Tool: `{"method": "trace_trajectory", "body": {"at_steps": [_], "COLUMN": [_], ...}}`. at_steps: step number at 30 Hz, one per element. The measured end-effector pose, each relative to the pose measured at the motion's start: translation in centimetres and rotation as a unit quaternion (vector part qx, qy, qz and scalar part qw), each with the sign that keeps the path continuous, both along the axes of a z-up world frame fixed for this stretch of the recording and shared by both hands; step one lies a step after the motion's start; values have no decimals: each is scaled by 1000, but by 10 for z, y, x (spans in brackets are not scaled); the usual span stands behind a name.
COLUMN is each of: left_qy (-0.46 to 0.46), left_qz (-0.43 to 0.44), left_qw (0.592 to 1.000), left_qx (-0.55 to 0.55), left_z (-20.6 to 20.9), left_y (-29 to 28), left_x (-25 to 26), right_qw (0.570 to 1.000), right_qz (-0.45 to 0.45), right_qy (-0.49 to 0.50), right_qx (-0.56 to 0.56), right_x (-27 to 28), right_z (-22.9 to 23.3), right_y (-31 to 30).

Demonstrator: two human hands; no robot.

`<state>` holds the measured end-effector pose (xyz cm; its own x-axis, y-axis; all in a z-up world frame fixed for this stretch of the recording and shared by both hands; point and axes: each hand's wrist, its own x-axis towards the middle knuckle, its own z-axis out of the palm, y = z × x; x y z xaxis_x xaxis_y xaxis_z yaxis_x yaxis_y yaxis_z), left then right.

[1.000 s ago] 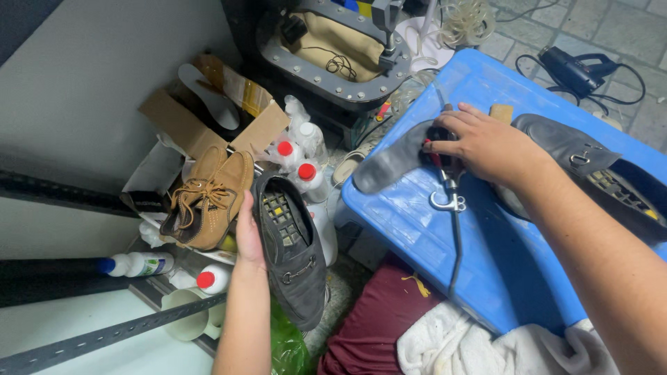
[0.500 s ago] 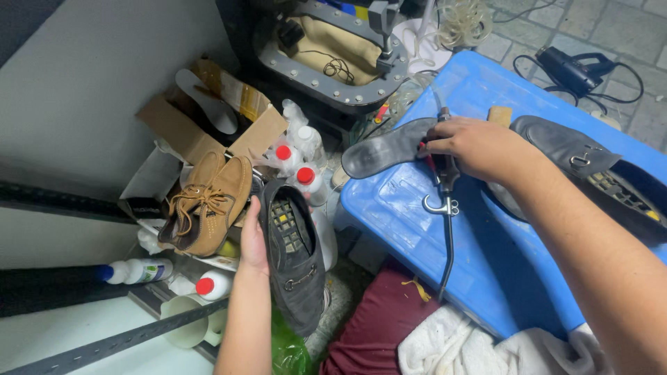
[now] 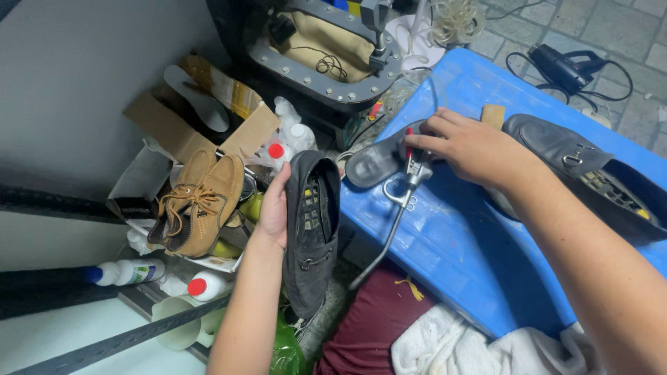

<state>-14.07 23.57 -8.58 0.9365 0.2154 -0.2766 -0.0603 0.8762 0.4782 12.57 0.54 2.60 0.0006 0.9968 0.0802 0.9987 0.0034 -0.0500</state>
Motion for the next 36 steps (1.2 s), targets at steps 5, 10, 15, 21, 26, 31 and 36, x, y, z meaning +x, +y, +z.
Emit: {"method": "trace_trajectory", "body": {"at_steps": [5, 10, 15, 21, 26, 31, 36], "left_qy": [36, 121, 126, 109, 117, 88, 109], "left_qz": [152, 339, 411, 423, 483, 479, 406], "left_qw": [986, 927, 888, 881, 854, 856, 870], "left_qx": [59, 106, 164, 185, 155, 175, 258], "left_z": [-18, -21, -19, -33, -28, -24, -25], "left_y": [15, 52, 72, 78, 98, 103, 89], "left_x": [-44, -101, -137, -142, -168, -184, -175], "right_qw": [991, 987, 986, 996, 997, 998, 999], "right_qz": [-44, -94, -47, -46, -56, -45, -47], "right_qy": [87, 34, -20, -16, -11, -5, -8], "right_qx": [92, 125, 158, 79, 43, 52, 24], "right_x": [-18, -35, -55, -67, -59, -60, -70], "right_z": [6, -10, -24, -41, -43, -41, -39], "right_y": [10, 45, 74, 98, 92, 93, 101]}}
